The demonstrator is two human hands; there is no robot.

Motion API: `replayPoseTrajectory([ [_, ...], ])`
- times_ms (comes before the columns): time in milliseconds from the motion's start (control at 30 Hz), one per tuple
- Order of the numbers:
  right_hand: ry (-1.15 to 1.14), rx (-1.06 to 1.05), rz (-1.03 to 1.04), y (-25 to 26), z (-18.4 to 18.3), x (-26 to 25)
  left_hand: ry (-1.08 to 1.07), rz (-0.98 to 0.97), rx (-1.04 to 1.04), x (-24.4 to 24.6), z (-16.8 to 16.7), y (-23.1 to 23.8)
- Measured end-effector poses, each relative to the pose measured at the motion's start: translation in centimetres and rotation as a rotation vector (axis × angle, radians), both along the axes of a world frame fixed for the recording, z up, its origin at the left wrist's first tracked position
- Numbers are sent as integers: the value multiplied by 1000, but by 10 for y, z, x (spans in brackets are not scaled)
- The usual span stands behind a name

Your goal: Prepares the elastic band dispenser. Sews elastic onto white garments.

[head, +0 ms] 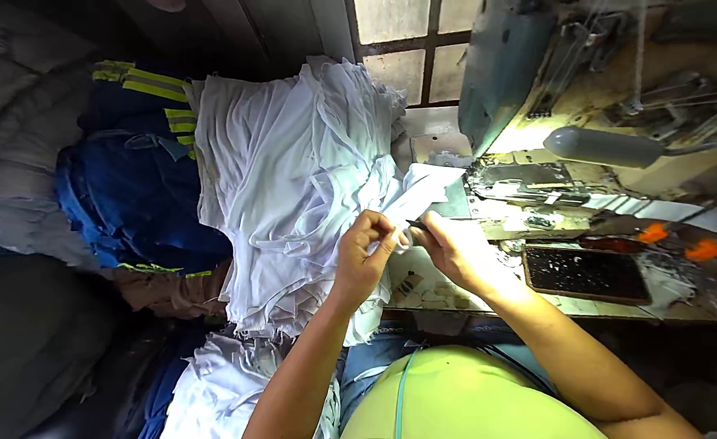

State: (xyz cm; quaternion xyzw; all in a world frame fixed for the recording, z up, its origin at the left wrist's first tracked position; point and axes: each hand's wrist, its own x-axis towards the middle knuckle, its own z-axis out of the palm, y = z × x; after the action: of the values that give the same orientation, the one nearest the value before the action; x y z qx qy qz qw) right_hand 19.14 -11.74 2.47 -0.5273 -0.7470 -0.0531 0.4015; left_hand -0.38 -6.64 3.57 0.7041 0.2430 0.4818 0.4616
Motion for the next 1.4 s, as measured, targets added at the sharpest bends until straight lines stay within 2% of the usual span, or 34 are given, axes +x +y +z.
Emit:
replayPoseTrajectory([
  [100,55,-40,-59,-22,-18,20,-147,302,216,-51,16,27],
  [133,62,-85,-86,-31,-27,27,-68,402,223,-68,23,35],
  [200,42,-136,-140,-46,-49,37,348,482,127,-80,32,40],
  [300,-55,-113,-236,-55,-79,42,924,333,14,-32,22,48],
  [367,-100,-108,-289,-55,-90,40,1076,113,84,-2,31,64],
  [433,-110,-97,-324,-55,-94,40,1058,-28,166,22,68,84],
  [533,-95,-129,-333,-56,-93,41,794,180,275,57,127,107],
  [633,-101,-134,-341,-57,-93,40,487,320,413,87,150,125],
  [667,-105,-136,-349,-57,-92,41,469,280,432,90,150,127],
  [733,-109,-126,-354,-57,-92,42,586,102,399,76,142,125],
  [833,-101,-104,-315,-57,-93,44,732,-12,352,9,110,111],
  [933,-87,-51,-219,-57,-93,43,940,100,270,-82,78,83],
  [1033,1,-43,-32,-53,-87,30,987,215,137,-132,33,52],
  [1167,149,-100,267,-25,-69,-13,984,273,413,-148,-19,53],
  [1267,171,-184,434,-4,-54,-46,984,300,471,-153,-11,60],
  [1333,137,-236,501,3,-50,-57,962,311,434,-166,16,51],
  [1400,151,-276,534,5,-49,-59,821,384,486,-193,41,37],
])
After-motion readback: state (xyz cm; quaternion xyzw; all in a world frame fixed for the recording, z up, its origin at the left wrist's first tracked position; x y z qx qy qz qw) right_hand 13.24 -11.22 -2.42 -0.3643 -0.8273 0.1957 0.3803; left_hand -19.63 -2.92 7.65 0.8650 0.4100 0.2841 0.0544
